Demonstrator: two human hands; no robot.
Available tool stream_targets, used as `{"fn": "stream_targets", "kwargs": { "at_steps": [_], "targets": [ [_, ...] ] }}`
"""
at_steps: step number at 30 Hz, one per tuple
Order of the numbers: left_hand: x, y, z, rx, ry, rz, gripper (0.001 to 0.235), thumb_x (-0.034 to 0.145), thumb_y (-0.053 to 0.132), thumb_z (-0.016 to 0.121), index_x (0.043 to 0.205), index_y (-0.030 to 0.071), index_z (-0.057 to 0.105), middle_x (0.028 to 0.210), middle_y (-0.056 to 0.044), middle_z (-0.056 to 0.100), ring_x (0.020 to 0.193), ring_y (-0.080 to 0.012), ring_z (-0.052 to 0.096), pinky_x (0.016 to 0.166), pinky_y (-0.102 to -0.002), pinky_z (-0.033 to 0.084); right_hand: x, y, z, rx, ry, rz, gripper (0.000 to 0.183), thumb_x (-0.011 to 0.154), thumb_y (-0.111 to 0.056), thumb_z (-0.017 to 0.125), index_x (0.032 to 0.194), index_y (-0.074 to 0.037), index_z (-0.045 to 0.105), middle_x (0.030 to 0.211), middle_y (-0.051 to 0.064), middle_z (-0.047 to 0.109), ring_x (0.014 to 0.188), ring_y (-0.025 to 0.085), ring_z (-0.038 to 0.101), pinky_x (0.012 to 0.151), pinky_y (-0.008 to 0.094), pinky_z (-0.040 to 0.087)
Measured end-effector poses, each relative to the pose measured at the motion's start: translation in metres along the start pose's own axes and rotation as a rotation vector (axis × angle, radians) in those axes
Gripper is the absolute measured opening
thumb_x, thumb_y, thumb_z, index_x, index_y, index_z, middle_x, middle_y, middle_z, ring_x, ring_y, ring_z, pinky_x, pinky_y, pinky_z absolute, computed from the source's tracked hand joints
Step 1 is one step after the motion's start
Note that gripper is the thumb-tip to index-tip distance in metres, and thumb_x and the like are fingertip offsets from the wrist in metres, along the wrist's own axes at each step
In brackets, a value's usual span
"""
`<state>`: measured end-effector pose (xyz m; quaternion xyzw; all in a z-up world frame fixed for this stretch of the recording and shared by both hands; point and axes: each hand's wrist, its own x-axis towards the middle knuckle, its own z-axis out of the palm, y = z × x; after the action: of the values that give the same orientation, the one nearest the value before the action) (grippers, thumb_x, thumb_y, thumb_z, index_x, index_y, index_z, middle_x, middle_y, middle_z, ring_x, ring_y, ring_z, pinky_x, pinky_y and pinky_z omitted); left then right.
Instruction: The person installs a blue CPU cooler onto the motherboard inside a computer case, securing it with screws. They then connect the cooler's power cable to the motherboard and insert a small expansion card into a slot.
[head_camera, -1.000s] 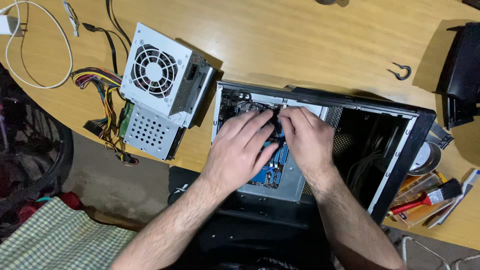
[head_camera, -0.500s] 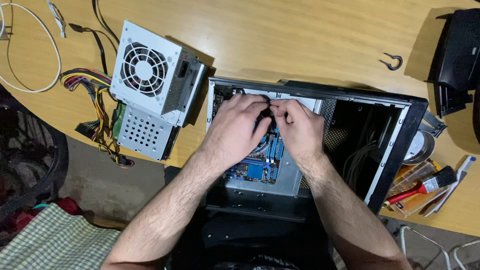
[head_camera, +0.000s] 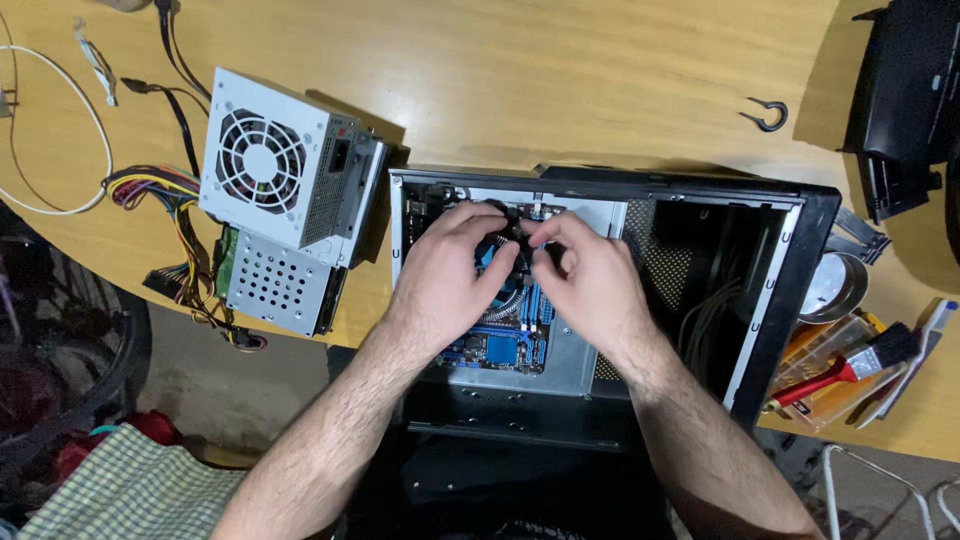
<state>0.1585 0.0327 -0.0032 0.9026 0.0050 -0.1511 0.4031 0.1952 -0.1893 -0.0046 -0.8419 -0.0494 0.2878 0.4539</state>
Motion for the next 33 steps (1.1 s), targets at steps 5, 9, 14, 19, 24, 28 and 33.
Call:
{"fn": "stream_targets", "kwargs": {
  "at_steps": [5, 9, 14, 19, 24, 28, 33],
  "targets": [
    [-0.002, 0.0, 0.001, 0.03, -0.017, 0.001, 0.042, 0.118, 0.03, 0.076, 0.141, -0.004, 0.086, 0.144, -0.02, 0.083, 0.141, -0.0446, 0.079, 0.12, -0.053, 0.064, -0.005, -0.004, -0.002, 0.084, -0.102, 0.037, 0.018, 0.106, 0.001, 0.073, 0.121, -0.008, 0.077, 0.147, 0.028, 0.087, 0.053, 0.015, 0.073, 0.05, 0.03, 0.057],
    [-0.001, 0.001, -0.001, 0.019, -0.034, -0.019, 0.046, 0.116, 0.031, 0.078, 0.144, -0.004, 0.085, 0.146, -0.02, 0.082, 0.142, -0.0441, 0.077, 0.121, -0.054, 0.063, 0.001, 0.003, 0.002, 0.207, -0.168, 0.073, 0.019, 0.107, -0.005, 0.075, 0.123, -0.004, 0.064, 0.162, 0.036, 0.078, 0.066, 0.024, 0.085, 0.056, 0.033, 0.064],
    [-0.004, 0.002, 0.0, 0.014, -0.019, -0.017, 0.045, 0.114, 0.031, 0.08, 0.144, -0.002, 0.085, 0.146, -0.021, 0.082, 0.141, -0.0439, 0.077, 0.119, -0.053, 0.064, 0.0, -0.005, 0.001, 0.268, -0.195, 0.115, 0.022, 0.108, -0.004, 0.075, 0.123, -0.002, 0.06, 0.166, 0.038, 0.075, 0.072, 0.027, 0.089, 0.057, 0.035, 0.068],
    [-0.002, 0.007, -0.005, -0.03, -0.052, -0.044, 0.044, 0.114, 0.029, 0.08, 0.145, -0.001, 0.084, 0.145, -0.021, 0.084, 0.138, -0.0444, 0.079, 0.114, -0.054, 0.066, -0.002, -0.002, 0.001, 0.279, -0.216, 0.127, 0.022, 0.106, -0.004, 0.075, 0.122, -0.004, 0.059, 0.17, 0.034, 0.075, 0.076, 0.031, 0.094, 0.055, 0.035, 0.069],
    [-0.003, 0.01, 0.0, -0.014, -0.004, -0.036, 0.047, 0.113, 0.029, 0.08, 0.147, -0.002, 0.081, 0.15, -0.019, 0.085, 0.142, -0.0385, 0.075, 0.123, -0.055, 0.061, -0.005, -0.007, 0.007, 0.166, -0.174, 0.213, 0.032, 0.099, -0.013, 0.08, 0.106, -0.02, 0.049, 0.182, 0.003, 0.077, 0.052, 0.011, 0.058, 0.053, 0.033, 0.055],
    [-0.004, 0.012, -0.002, -0.028, 0.026, -0.014, 0.044, 0.113, 0.028, 0.078, 0.148, 0.002, 0.08, 0.147, -0.014, 0.086, 0.135, -0.0367, 0.075, 0.118, -0.051, 0.06, -0.007, 0.0, 0.01, 0.164, -0.166, 0.185, 0.034, 0.097, -0.012, 0.08, 0.106, -0.02, 0.048, 0.18, 0.002, 0.078, 0.051, 0.011, 0.055, 0.052, 0.032, 0.056],
    [-0.006, 0.013, -0.004, -0.079, 0.025, -0.016, 0.048, 0.113, 0.03, 0.079, 0.153, 0.002, 0.077, 0.152, -0.015, 0.083, 0.139, -0.036, 0.074, 0.121, -0.051, 0.061, -0.013, 0.01, 0.014, 0.225, -0.13, 0.099, 0.036, 0.1, -0.011, 0.08, 0.105, -0.019, 0.046, 0.178, 0.008, 0.079, 0.057, 0.011, 0.047, 0.06, 0.031, 0.051]
  ]
}}
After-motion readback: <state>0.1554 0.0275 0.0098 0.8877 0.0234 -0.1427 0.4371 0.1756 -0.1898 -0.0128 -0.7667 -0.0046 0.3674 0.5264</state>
